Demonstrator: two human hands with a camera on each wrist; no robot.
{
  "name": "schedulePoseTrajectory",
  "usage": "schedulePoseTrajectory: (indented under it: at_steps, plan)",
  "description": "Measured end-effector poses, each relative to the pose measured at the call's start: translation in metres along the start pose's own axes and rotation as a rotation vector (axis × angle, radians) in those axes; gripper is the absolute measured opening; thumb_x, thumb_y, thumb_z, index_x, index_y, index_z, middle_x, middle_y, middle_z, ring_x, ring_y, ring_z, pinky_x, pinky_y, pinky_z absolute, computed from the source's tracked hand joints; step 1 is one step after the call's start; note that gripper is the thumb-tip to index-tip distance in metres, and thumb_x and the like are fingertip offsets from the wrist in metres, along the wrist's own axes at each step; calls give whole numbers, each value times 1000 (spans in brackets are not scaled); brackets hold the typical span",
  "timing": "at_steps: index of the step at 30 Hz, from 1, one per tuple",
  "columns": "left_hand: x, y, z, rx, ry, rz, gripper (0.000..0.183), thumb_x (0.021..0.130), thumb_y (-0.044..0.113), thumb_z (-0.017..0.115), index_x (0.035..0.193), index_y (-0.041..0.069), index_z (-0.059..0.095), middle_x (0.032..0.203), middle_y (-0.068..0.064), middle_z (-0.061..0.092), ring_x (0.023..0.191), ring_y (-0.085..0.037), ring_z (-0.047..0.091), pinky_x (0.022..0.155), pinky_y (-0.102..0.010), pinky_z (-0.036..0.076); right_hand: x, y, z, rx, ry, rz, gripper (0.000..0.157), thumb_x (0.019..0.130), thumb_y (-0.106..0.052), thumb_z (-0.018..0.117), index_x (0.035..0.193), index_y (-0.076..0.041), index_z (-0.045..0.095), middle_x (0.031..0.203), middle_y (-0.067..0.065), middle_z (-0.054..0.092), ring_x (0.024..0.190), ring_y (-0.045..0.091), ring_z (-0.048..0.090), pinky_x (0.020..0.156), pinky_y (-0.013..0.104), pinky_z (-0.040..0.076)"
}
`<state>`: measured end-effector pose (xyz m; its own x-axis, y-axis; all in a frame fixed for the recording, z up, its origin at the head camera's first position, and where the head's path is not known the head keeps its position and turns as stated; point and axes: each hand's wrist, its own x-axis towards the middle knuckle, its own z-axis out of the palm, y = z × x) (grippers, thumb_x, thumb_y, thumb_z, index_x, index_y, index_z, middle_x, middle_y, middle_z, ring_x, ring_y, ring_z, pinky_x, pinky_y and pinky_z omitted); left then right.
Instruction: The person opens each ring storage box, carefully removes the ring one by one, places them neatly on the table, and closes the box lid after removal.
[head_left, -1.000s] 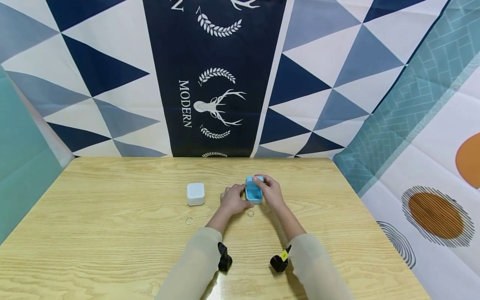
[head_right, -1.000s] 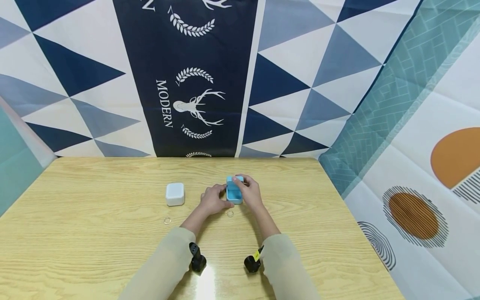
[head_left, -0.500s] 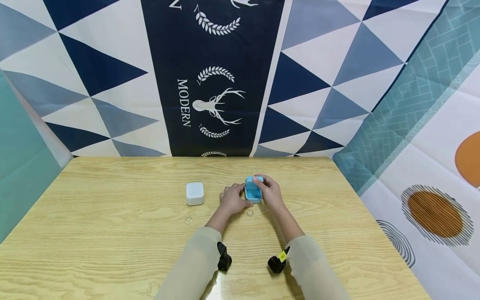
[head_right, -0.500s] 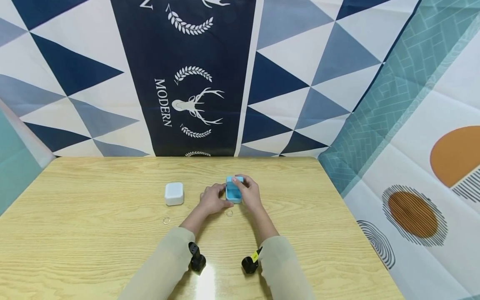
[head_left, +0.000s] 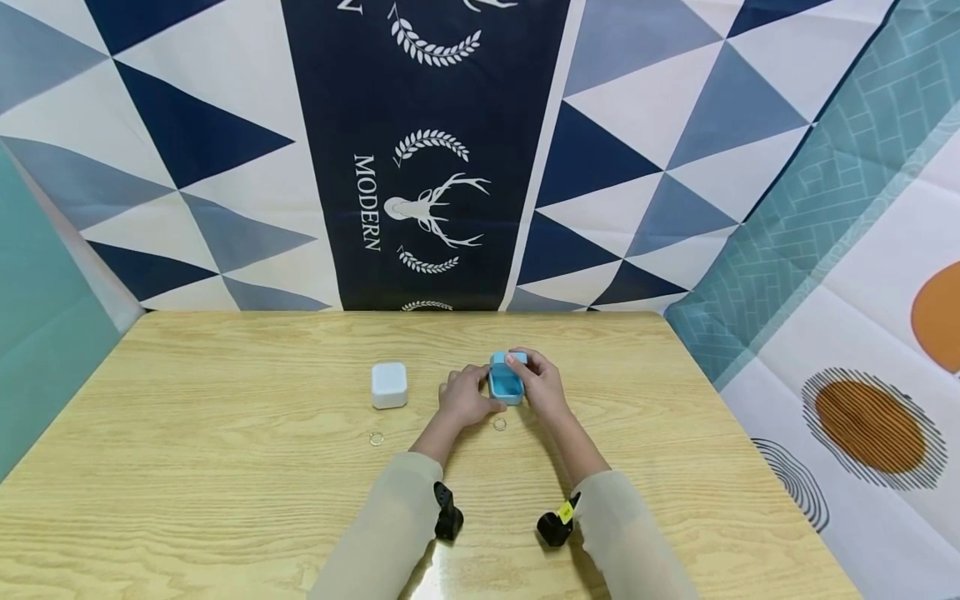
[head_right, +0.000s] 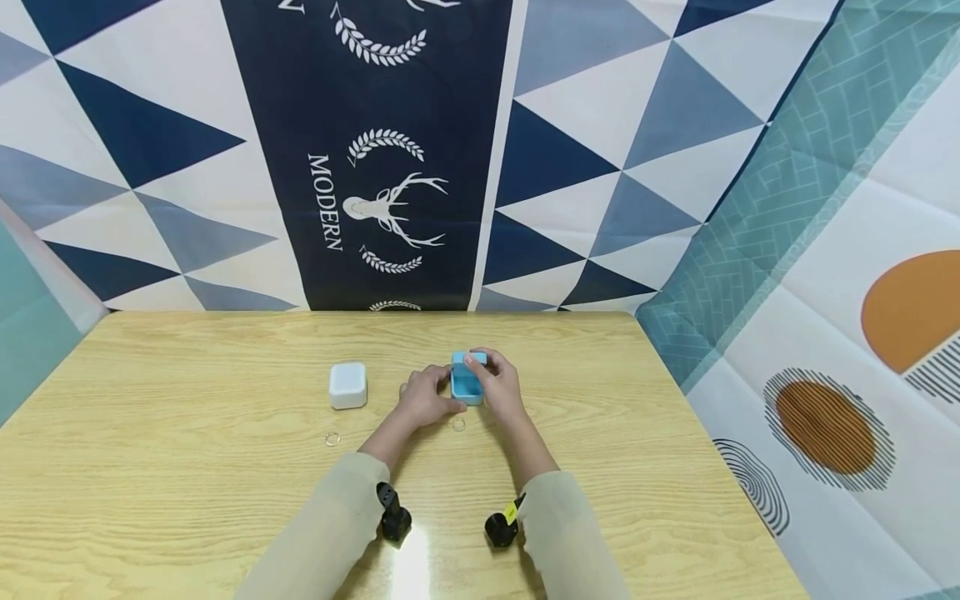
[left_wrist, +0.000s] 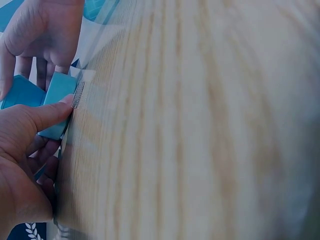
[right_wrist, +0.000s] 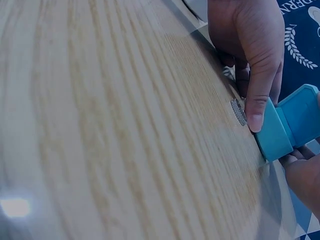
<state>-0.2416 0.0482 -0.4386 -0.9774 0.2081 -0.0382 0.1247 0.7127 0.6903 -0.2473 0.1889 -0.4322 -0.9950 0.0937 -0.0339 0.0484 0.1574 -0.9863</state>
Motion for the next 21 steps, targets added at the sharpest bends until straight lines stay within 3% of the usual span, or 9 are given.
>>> schedulePoseTrajectory:
  at_steps: [11, 21]
  plan:
    - [0, 0, 0, 1, -6, 7, 69, 76, 35, 76, 136, 11, 50, 133, -6, 53, 115, -29, 45, 90, -43, 32, -2, 2, 1, 5, 11, -26, 38, 93, -26, 58, 124, -3, 56, 124, 14, 56, 112, 22, 52, 98, 38, 42]
    - [2, -1, 0, -1, -6, 0, 69, 77, 34, 76, 136, 12, 50, 133, -6, 53, 115, -29, 45, 90, -43, 32, -2, 4, 3, 37, 19, -28, 40, 93, -24, 58, 125, -1, 55, 122, 12, 54, 107, 18, 51, 94, 33, 42]
